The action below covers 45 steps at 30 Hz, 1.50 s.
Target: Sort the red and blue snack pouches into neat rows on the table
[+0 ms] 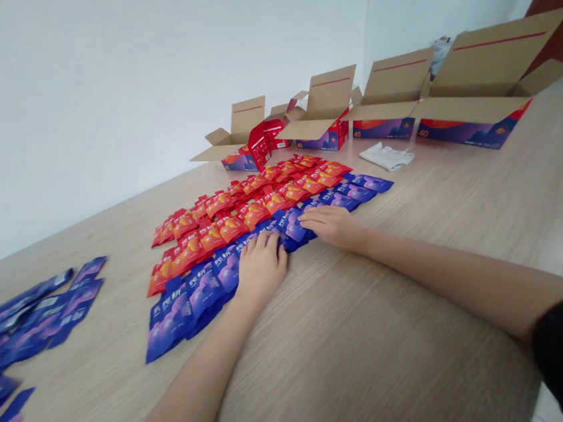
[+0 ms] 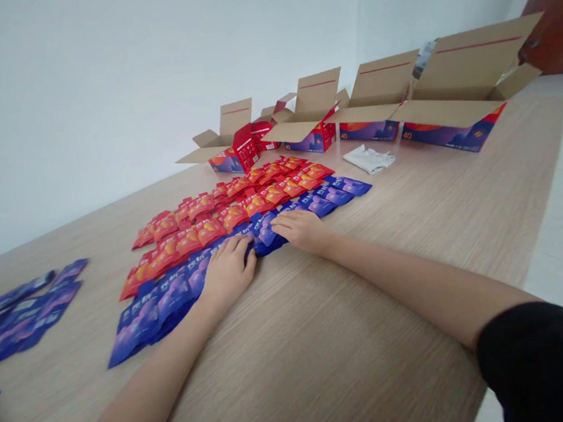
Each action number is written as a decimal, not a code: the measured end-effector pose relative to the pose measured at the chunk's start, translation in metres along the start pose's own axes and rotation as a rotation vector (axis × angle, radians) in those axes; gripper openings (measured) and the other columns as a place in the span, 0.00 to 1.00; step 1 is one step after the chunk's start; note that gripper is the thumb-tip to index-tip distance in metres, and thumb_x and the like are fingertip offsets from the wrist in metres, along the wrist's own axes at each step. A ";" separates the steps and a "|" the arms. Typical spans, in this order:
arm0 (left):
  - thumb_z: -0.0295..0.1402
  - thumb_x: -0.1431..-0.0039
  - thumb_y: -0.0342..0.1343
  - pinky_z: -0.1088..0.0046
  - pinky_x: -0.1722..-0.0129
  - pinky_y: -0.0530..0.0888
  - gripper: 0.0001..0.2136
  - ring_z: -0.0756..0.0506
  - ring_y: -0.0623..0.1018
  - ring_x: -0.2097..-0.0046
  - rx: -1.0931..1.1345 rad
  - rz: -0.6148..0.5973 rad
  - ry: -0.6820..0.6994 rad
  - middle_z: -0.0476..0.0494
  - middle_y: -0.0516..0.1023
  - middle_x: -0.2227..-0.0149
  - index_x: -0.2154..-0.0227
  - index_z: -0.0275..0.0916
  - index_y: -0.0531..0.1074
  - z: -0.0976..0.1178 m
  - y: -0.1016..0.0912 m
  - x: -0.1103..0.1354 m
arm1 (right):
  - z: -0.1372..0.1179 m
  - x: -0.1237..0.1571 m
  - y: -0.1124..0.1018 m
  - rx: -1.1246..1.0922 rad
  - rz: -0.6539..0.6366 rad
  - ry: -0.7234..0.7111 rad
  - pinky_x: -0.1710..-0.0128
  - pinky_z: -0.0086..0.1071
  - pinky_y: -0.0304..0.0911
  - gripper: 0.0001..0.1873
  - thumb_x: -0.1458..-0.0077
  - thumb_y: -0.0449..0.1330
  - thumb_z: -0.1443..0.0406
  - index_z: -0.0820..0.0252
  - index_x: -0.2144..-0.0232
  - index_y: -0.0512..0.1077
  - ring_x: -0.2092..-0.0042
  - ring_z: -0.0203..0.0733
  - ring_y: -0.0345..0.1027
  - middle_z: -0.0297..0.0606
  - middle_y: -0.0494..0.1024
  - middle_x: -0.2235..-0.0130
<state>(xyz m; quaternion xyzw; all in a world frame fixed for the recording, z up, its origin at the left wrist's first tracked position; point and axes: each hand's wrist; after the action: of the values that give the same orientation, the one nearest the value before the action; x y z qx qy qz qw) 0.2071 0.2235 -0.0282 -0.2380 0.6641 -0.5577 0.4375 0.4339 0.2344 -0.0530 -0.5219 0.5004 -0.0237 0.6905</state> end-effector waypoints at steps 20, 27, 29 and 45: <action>0.37 0.32 0.41 0.49 0.38 0.60 0.23 0.34 0.59 0.34 0.047 0.038 0.045 0.37 0.58 0.33 0.37 0.38 0.60 0.017 -0.003 -0.016 | 0.001 0.005 0.008 -0.034 -0.210 0.080 0.41 0.49 0.59 0.24 0.34 0.50 0.59 0.70 0.43 0.65 0.40 0.54 0.61 0.57 0.67 0.42; 0.40 0.31 0.40 0.43 0.37 0.56 0.23 0.33 0.63 0.36 0.056 -0.091 0.081 0.39 0.63 0.35 0.39 0.38 0.62 0.020 0.013 -0.015 | -0.001 0.012 0.010 -0.047 -0.274 0.140 0.37 0.49 0.54 0.25 0.33 0.46 0.58 0.66 0.40 0.62 0.36 0.52 0.56 0.54 0.64 0.38; 0.42 0.31 0.40 0.47 0.36 0.57 0.23 0.35 0.63 0.36 0.047 -0.062 0.057 0.40 0.64 0.35 0.40 0.38 0.63 0.020 0.004 -0.011 | -0.001 0.015 0.004 -0.051 -0.236 0.138 0.37 0.52 0.53 0.26 0.35 0.49 0.57 0.64 0.40 0.61 0.36 0.53 0.55 0.53 0.64 0.38; 0.29 0.43 0.45 0.57 0.48 0.71 0.14 0.35 0.76 0.51 -0.087 0.081 -0.660 0.33 0.78 0.55 0.60 0.33 0.75 -0.318 -0.147 0.253 | -0.240 -0.183 0.102 -0.710 -0.381 0.002 0.61 0.32 0.68 0.19 0.46 0.55 0.72 0.61 0.51 0.67 0.62 0.38 0.72 0.42 0.76 0.57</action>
<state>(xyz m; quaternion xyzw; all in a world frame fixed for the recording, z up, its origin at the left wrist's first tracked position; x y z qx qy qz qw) -0.2151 0.1505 0.0301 -0.3977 0.5189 -0.4037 0.6400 0.1214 0.2153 0.0038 -0.8115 0.3723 0.0224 0.4499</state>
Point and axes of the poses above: each hand's wrist, its own x-axis away from the middle knuckle, its own y-axis out of the palm, z = x × y
